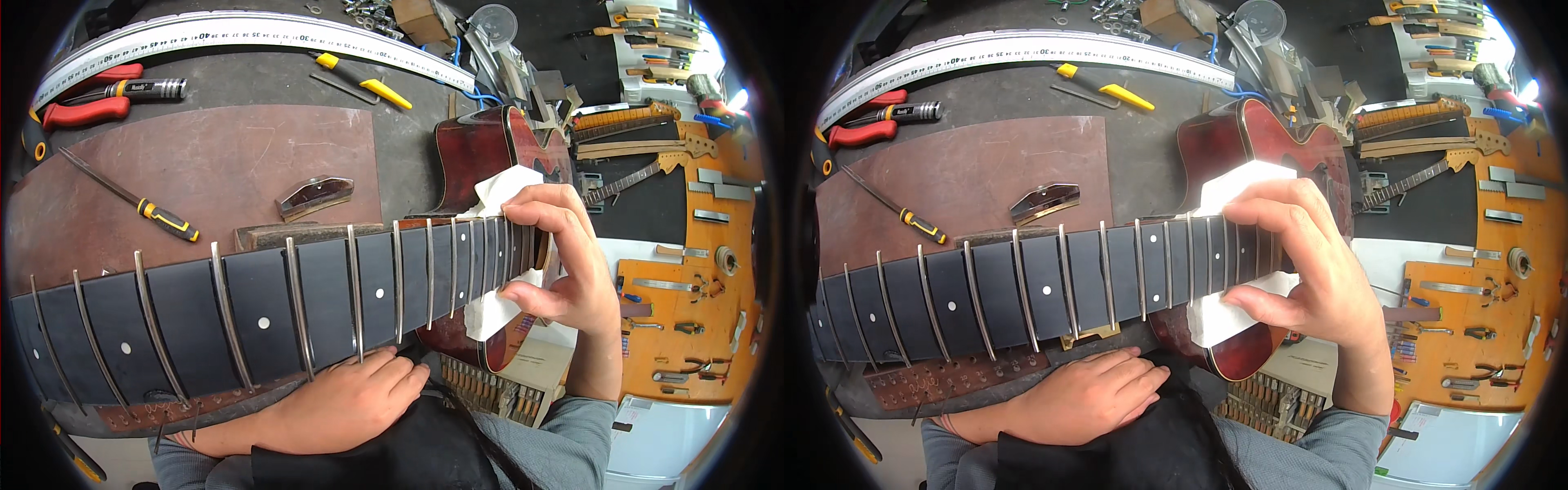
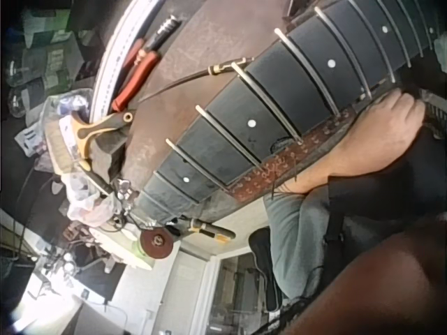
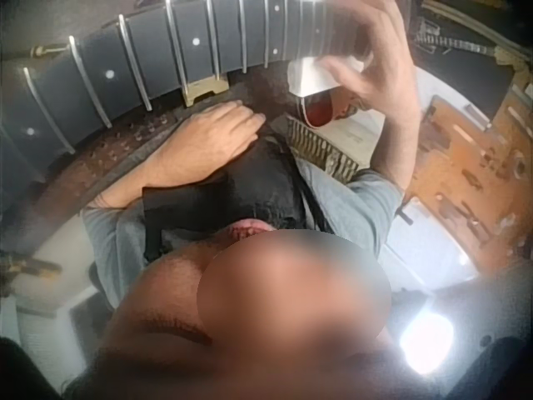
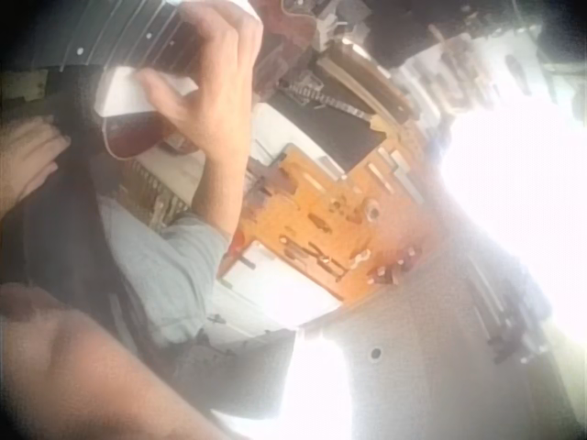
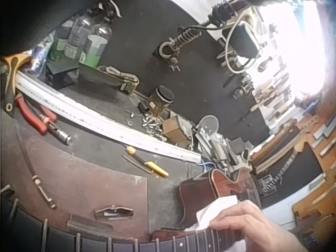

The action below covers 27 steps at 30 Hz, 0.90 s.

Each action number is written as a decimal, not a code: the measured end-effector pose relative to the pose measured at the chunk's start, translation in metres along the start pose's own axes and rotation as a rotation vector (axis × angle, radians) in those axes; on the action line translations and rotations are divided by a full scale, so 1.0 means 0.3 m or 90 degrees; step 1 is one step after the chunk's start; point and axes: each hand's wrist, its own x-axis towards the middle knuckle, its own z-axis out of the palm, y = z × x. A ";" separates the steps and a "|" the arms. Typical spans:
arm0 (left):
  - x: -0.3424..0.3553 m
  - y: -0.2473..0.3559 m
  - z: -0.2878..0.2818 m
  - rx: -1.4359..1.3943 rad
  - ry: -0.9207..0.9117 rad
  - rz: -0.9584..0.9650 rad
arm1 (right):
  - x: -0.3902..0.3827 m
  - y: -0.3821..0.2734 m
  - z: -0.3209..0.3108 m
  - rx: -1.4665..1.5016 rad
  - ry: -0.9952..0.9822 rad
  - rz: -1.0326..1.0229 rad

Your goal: The person is repairing a guitar neck by applying glue to the fret slots and inserting frets. They use a hammer and a specialized fret insertion tool to seat the frets into the fingerboard. The person also uses pliers to adjust the fret ends and wipes the fretboard with a cloth.

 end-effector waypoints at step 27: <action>-0.003 -0.001 0.005 0.007 -0.003 0.001 | 0.020 -0.039 -0.011 -0.001 -0.012 0.026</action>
